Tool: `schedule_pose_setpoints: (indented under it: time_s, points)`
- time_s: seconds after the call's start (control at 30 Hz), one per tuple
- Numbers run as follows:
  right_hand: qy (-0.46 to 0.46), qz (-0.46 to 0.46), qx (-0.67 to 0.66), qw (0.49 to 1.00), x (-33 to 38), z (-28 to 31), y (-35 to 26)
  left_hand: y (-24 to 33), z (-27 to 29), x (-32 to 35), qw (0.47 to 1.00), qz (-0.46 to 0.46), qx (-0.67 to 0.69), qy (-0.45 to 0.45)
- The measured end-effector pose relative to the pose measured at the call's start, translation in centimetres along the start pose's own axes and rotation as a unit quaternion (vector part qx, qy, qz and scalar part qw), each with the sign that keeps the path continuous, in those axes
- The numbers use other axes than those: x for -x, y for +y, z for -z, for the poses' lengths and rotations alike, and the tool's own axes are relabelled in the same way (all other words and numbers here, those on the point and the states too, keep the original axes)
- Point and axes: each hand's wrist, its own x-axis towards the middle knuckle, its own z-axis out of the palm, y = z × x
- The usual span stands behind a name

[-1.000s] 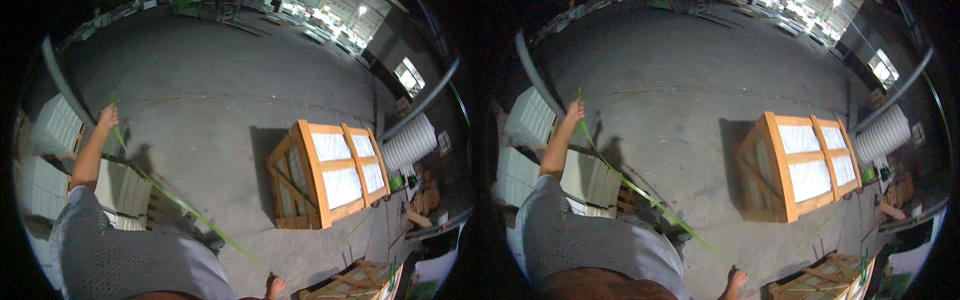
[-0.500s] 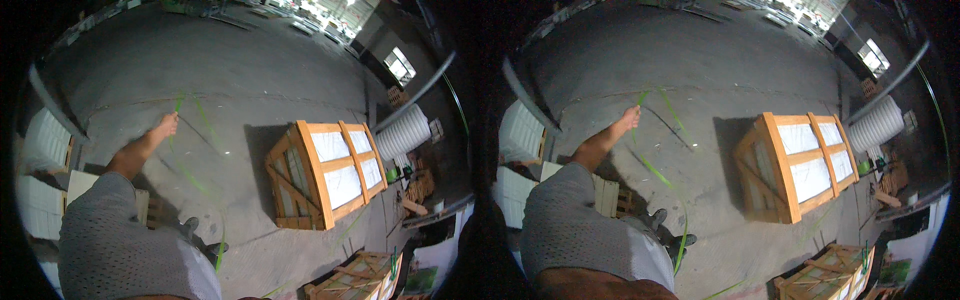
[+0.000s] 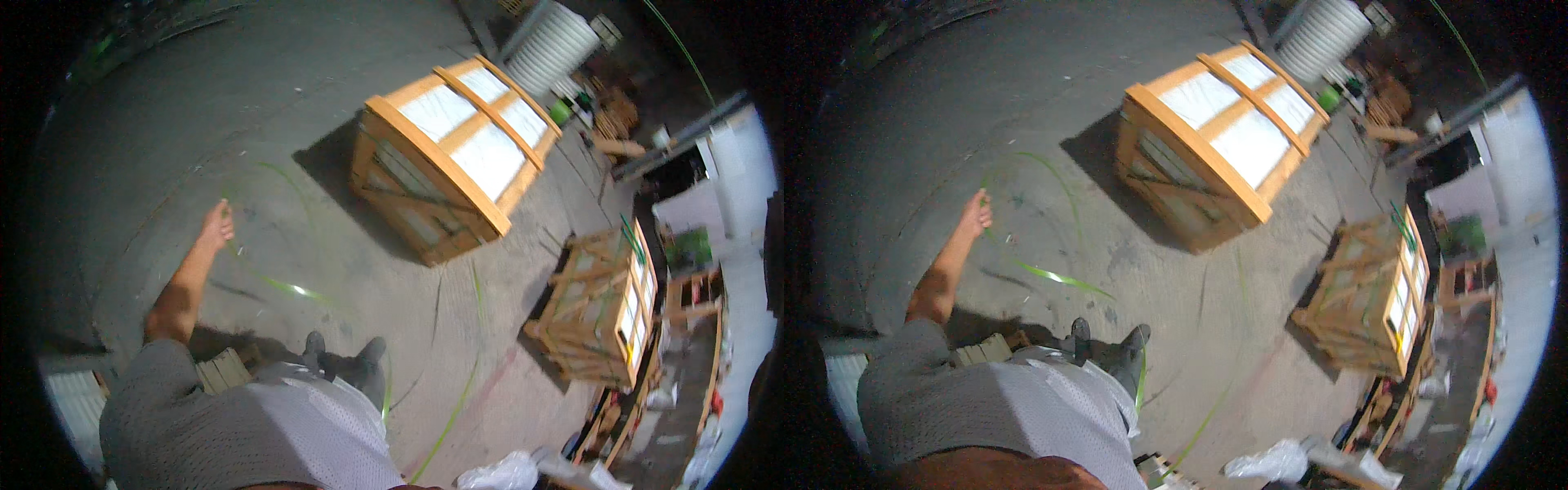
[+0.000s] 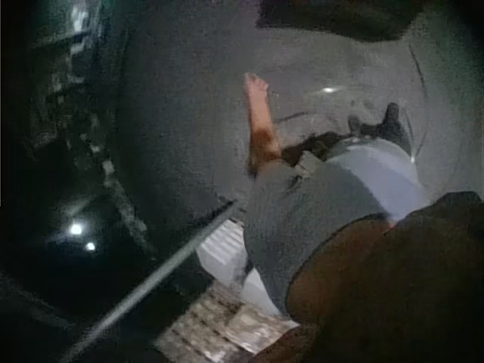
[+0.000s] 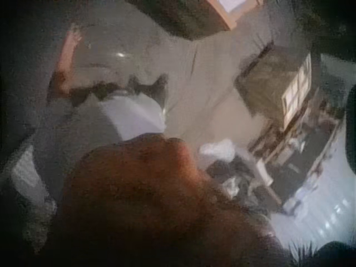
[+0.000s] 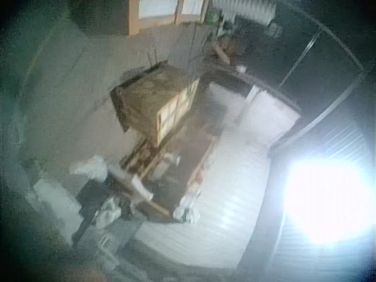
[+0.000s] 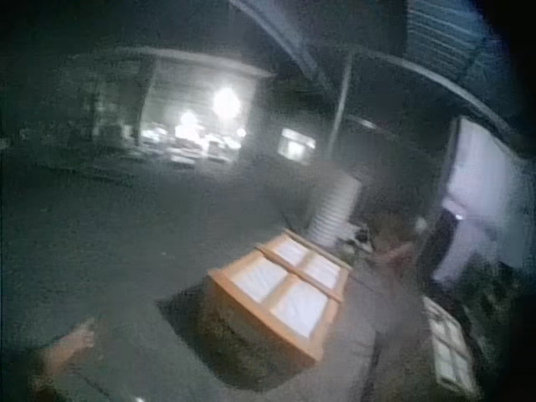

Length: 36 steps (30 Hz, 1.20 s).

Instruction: The person wraps green plastic strapping around a wooden crate, threads it through a hand tensioner, and cranks the handle to tighten the strap. They then use a strapping tool to secure the strap and repeat the process on another side of the crate.

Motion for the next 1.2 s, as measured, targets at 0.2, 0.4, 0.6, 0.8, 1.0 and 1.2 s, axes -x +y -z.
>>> schedule_pose_setpoints:
  time_s: [0.2,0.4,0.6,0.8,1.0,1.2]
  points:
    - [-0.038,0.005,-0.061,0.997,3.6,-5.1,2.4,4.2,-0.8,6.2,0.994,-0.084,-0.067,-0.035]
    - [-0.116,0.057,-0.149,0.980,-1.3,2.4,-1.5,5.6,-2.2,12.9,0.980,-0.119,-0.144,-0.071]
    - [0.118,0.172,-0.095,0.973,-4.1,15.1,-14.0,3.3,-1.9,18.6,0.958,-0.103,-0.246,-0.105]
    - [-0.065,0.309,-0.420,0.851,-6.4,28.3,-30.5,-1.3,-3.2,22.0,0.841,-0.180,-0.430,-0.273]
    - [-0.278,0.378,-0.706,0.531,-4.5,40.1,-42.6,-4.5,-7.8,23.2,0.800,-0.126,-0.413,-0.417]
    - [-0.131,0.497,-0.493,0.702,-10.7,47.8,-45.3,-5.2,-12.0,19.3,0.839,-0.102,-0.398,-0.356]
